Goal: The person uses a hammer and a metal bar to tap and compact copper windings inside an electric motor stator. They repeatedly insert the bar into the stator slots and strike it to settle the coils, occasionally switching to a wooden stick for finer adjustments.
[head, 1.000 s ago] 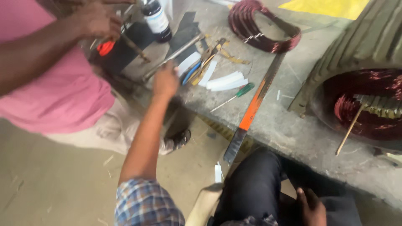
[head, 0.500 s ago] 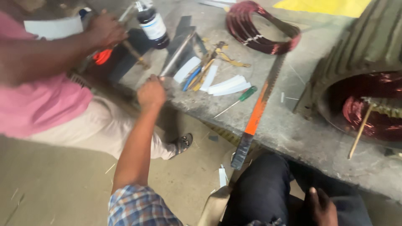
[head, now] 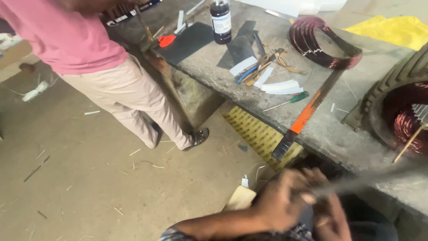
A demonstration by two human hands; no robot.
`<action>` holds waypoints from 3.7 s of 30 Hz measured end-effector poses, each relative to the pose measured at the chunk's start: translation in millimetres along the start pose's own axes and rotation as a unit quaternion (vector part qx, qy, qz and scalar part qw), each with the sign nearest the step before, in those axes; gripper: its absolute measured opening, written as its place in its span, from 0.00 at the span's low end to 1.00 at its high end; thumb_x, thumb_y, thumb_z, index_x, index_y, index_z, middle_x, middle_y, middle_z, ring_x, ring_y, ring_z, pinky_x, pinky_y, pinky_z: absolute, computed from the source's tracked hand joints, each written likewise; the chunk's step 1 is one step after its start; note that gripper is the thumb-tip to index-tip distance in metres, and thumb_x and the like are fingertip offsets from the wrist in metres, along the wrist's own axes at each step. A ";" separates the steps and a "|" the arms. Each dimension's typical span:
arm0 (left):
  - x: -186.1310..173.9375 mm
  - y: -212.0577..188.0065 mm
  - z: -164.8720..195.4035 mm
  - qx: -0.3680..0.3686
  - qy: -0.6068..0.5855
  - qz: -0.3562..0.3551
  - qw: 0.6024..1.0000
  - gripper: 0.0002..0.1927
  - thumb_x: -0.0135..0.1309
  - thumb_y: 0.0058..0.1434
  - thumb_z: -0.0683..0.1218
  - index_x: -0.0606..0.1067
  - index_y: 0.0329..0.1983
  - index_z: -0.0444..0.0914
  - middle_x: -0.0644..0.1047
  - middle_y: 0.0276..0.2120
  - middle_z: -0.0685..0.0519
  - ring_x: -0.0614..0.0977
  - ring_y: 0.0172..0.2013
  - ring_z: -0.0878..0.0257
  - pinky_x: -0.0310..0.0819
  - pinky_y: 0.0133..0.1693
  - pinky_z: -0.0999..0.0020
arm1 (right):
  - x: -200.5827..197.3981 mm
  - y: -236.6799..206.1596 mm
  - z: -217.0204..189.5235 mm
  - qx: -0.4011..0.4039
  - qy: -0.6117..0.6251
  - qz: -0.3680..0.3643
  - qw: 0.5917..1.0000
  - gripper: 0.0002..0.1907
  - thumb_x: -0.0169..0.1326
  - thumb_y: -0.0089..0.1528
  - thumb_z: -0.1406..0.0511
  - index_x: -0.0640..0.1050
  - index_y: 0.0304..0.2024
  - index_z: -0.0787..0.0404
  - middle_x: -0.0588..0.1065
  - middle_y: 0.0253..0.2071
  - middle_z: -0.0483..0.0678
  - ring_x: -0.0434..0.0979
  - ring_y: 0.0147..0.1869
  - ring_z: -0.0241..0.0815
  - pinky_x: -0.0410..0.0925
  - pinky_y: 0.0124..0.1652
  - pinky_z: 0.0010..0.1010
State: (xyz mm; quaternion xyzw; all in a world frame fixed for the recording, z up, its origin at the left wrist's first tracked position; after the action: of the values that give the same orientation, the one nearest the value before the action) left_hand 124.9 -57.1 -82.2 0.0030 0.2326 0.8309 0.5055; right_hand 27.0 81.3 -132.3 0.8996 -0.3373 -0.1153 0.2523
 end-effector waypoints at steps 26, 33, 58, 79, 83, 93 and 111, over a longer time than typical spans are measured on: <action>-15.2 110.2 -136.3 -0.290 -0.020 -0.052 0.955 0.17 0.53 0.71 0.53 0.77 0.49 0.35 0.76 0.32 0.56 0.75 0.32 0.65 0.70 0.34 0.68 | -177.8 -162.8 36.6 0.094 -0.127 0.327 0.932 0.11 0.48 0.70 0.74 0.68 0.56 0.67 0.71 0.53 0.51 0.72 0.65 0.41 0.64 0.67 0.30; -9.7 68.5 -95.6 -0.315 0.045 -0.037 0.947 0.16 0.49 0.68 0.54 0.75 0.50 0.39 0.72 0.27 0.59 0.72 0.26 0.68 0.72 0.25 0.69 | -188.7 -188.0 42.3 0.187 -0.187 0.301 0.916 0.10 0.47 0.70 0.72 0.69 0.54 0.66 0.71 0.46 0.52 0.71 0.49 0.41 0.66 0.51 0.28; 117.8 38.1 -13.7 -0.323 -0.447 -0.227 0.803 0.17 0.42 0.76 0.58 0.65 0.42 0.40 0.71 0.21 0.54 0.71 0.15 0.65 0.65 0.17 0.70 | -214.0 -186.4 -75.5 0.252 -0.189 0.385 0.867 0.13 0.50 0.74 0.60 0.67 0.45 0.65 0.70 0.27 0.45 0.67 0.22 0.30 0.62 0.18 0.24; 152.3 52.0 -28.1 -0.377 -0.552 -0.189 0.719 0.21 0.38 0.76 0.60 0.67 0.35 0.42 0.68 0.17 0.54 0.69 0.14 0.65 0.65 0.18 0.70 | -216.6 24.9 -193.8 0.116 -0.386 0.281 0.871 0.20 0.45 0.76 0.55 0.70 0.59 0.65 0.67 0.30 0.41 0.62 0.28 0.26 0.55 0.25 0.19; 154.5 50.8 -35.9 -0.397 -0.534 -0.183 0.724 0.20 0.39 0.76 0.60 0.67 0.35 0.43 0.69 0.18 0.54 0.69 0.15 0.65 0.65 0.19 0.69 | -204.5 43.4 -134.8 0.116 -0.589 0.064 0.797 0.19 0.47 0.71 0.55 0.74 0.56 0.62 0.71 0.26 0.51 0.70 0.29 0.43 0.62 0.30 0.34; 156.3 52.5 -43.2 -0.420 -0.577 -0.167 0.681 0.19 0.40 0.78 0.58 0.66 0.35 0.42 0.68 0.20 0.56 0.68 0.17 0.67 0.62 0.19 0.71 | -206.6 34.7 -150.8 0.198 -0.627 0.163 0.736 0.18 0.48 0.69 0.58 0.77 0.53 0.64 0.71 0.21 0.58 0.74 0.23 0.54 0.67 0.29 0.45; 151.4 84.0 -15.1 -0.426 -0.632 -0.169 0.625 0.12 0.42 0.76 0.55 0.67 0.40 0.45 0.66 0.16 0.57 0.64 0.11 0.68 0.55 0.12 0.74 | -192.8 50.7 -154.4 0.246 -0.571 0.161 0.766 0.14 0.48 0.68 0.59 0.75 0.47 0.63 0.73 0.21 0.60 0.75 0.24 0.56 0.67 0.30 0.48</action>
State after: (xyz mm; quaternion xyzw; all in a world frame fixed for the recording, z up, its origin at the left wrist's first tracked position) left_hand -23.2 32.5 -97.7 0.2723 -0.5277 0.5309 0.6046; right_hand -86.3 234.9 32.5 0.6311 -0.5761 -0.4784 -0.2025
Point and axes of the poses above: each hand's wrist, its own y-axis towards the middle knuckle, its own x-axis out of the palm, z = x × y, the point moved 3 cm from there along y, towards the middle knuckle
